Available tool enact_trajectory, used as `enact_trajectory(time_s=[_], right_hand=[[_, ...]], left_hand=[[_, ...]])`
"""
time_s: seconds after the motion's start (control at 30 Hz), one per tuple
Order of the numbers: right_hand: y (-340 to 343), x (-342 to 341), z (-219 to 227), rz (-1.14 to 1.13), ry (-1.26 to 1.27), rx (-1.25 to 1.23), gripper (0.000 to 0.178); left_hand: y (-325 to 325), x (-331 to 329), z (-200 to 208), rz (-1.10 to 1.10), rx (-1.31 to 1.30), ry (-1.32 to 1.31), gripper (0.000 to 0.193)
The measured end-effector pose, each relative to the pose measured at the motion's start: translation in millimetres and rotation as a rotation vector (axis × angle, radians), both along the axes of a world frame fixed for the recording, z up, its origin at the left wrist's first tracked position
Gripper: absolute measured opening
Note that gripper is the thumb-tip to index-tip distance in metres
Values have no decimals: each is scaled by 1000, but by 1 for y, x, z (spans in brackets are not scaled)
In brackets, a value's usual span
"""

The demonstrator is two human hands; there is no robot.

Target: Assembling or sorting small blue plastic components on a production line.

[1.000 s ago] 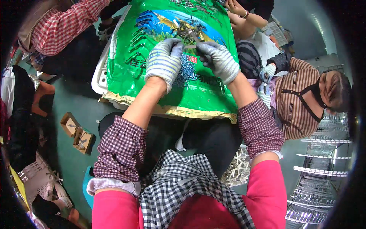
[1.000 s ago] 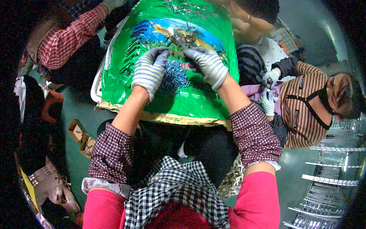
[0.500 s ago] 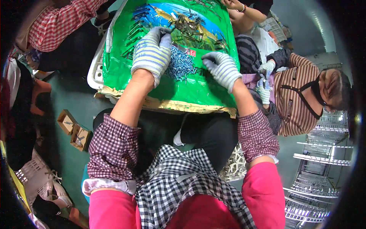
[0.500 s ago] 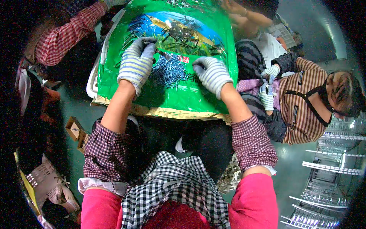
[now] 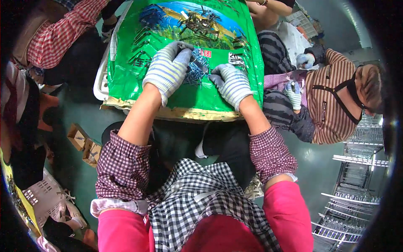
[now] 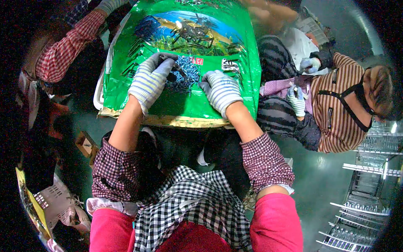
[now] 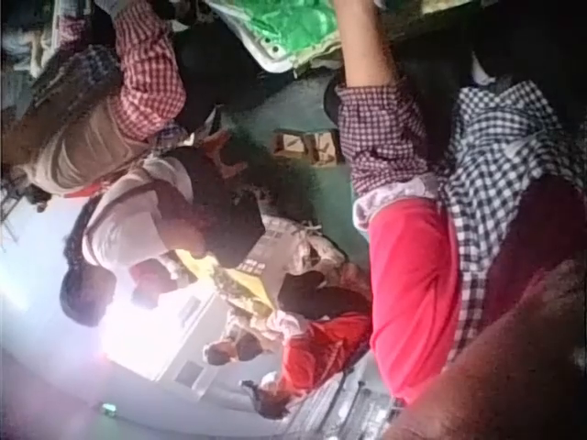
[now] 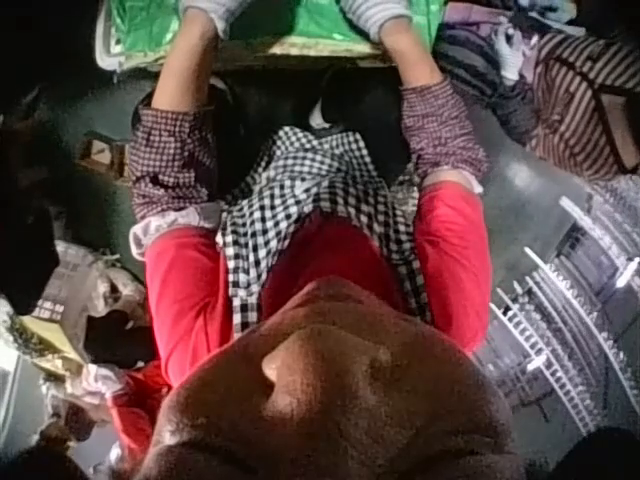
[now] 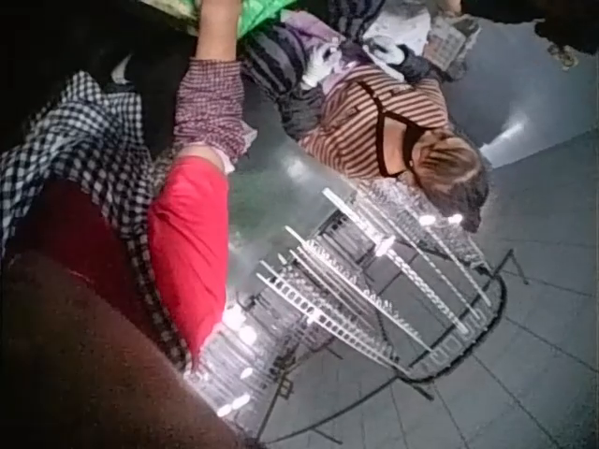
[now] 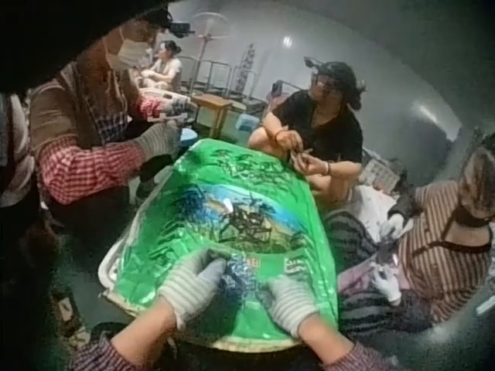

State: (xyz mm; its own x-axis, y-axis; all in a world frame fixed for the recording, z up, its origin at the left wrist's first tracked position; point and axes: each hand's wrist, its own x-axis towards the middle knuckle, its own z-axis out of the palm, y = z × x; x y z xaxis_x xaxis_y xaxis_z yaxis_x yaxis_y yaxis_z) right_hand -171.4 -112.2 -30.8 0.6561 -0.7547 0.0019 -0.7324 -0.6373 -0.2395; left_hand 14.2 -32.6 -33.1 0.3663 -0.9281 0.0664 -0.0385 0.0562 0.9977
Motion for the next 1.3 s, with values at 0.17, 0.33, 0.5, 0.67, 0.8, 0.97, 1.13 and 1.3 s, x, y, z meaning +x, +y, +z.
enact_trajectory(time_s=[0.17, 0.33, 0.5, 0.67, 0.8, 0.97, 1.13, 1.3], right_hand=[[8, -2, 11, 58, -282, 48, 16], [17, 4, 26, 15, -837, 541, 14], [16, 10, 30, -6, -722, 594, 13], [14, 7, 27, 41, -625, 507, 13], [13, 7, 17, 59, -629, 450, 13], [22, 12, 9, 36, -685, 201, 15], [28, 11, 14, 94, -680, 76, 15], [28, 14, 13, 81, -679, 101, 15]], left_hand=[[2, -3, 4, -57, 45, 42, 21], [8, -15, 7, -114, 46, 104, 22], [11, -24, 9, -153, 41, 120, 21], [16, -26, 8, -159, 18, 3, 26], [19, -29, 7, -103, -42, -71, 24], [24, -31, 12, -80, -57, -141, 25], [26, -32, 18, -74, 6, 36, 26], [28, -31, 18, -81, 30, 97, 28]])
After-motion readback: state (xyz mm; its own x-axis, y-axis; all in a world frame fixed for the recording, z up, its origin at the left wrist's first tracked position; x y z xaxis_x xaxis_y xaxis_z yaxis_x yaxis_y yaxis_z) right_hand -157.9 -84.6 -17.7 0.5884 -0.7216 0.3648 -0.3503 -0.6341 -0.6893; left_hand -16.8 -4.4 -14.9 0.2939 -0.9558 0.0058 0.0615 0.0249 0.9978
